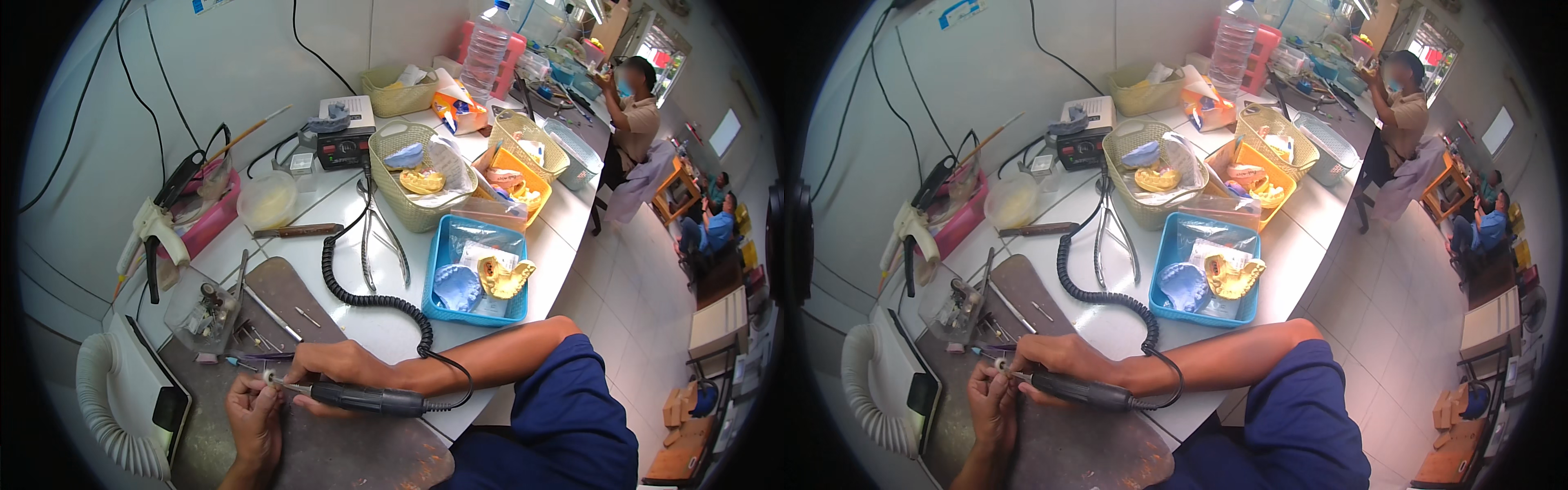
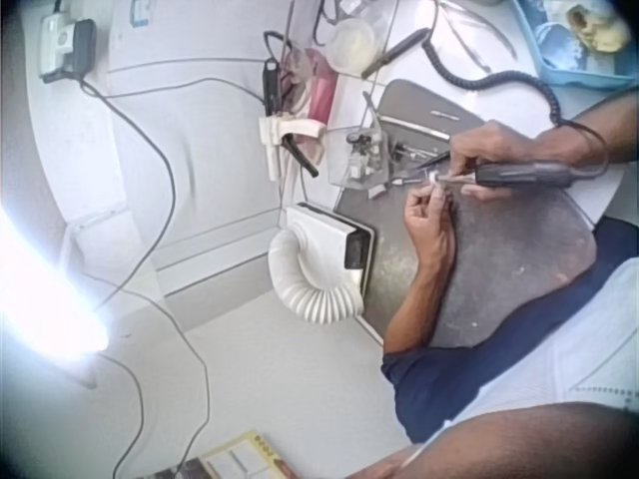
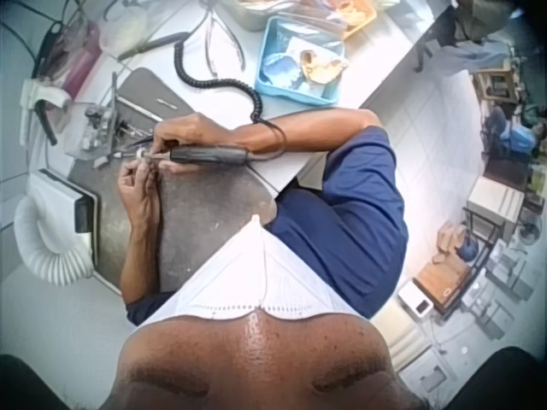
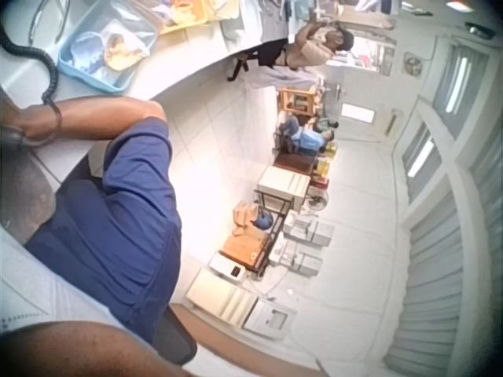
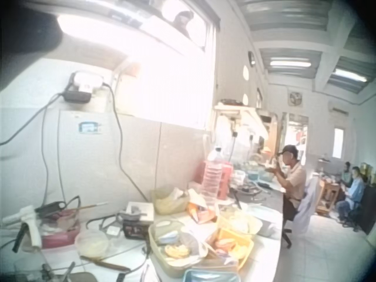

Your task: The person uses a rotary polishing tool to smooth and finish a small, light-colored dental prosthesis held in their left hand. The person repeatedly rotates the object to access different surfaces while applying the tool with their right hand. The work is performed at a bench with various dental tools and containers visible.

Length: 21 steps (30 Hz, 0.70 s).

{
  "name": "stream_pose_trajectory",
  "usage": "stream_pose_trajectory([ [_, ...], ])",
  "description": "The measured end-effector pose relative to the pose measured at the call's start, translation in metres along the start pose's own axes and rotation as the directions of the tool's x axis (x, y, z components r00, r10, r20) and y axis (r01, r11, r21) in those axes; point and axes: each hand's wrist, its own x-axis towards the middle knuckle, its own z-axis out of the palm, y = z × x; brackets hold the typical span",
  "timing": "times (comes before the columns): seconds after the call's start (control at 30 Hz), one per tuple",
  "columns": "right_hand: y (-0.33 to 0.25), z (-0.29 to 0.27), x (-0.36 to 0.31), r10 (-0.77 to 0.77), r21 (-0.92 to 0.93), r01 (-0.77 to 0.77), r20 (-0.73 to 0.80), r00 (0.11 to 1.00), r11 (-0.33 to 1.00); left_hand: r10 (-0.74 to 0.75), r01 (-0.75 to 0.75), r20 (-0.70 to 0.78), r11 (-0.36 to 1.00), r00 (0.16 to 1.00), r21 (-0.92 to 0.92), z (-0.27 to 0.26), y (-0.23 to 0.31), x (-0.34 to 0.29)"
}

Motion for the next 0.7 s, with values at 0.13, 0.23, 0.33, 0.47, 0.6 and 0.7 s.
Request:
stream_pose_trajectory([
  [0.13, -0.0050, -0.0004, 0.0016, 0.037, -0.011, -0.036, 0.040, 0.999, 0.999, -0.004, 0.004, 0.004, 1.000, 1.000, 0.002, -0.0019, 0.0001, -0.0004],
  [0.23, -0.0032, -0.0015, 0.0016, 0.055, -0.013, -0.054, 0.015, 0.998, 0.998, -0.009, 0.009, 0.006, 1.000, 1.000, 0.011, -0.0012, 0.0020, -0.0008],
  [0.33, -0.0030, 0.0012, 0.0005, 0.039, 0.022, -0.040, 0.037, 0.999, 0.999, -0.005, 0.005, -0.011, 1.000, 1.000, 0.000, -0.0007, 0.0018, -0.0015],
  [0.47, 0.0011, 0.0012, -0.0008, 0.010, -0.028, -0.010, -0.007, 1.000, 1.000, 0.001, -0.001, -0.003, 1.000, 1.000, 0.018, 0.0005, 0.0000, 0.0000],
  [0.6, -0.0024, -0.0018, 0.0018, 0.018, 0.018, -0.018, 0.019, 1.000, 1.000, 0.001, -0.001, 0.004, 1.000, 1.000, 0.010, 0.0001, 0.0002, -0.0004],
  [0.7, -0.0010, -0.0010, 0.0009, 0.019, 0.000, -0.019, 0.001, 1.000, 1.000, 0.010, -0.010, 0.000, 1.000, 1.000, 0.025, -0.0020, -0.0010, -0.0002],
])
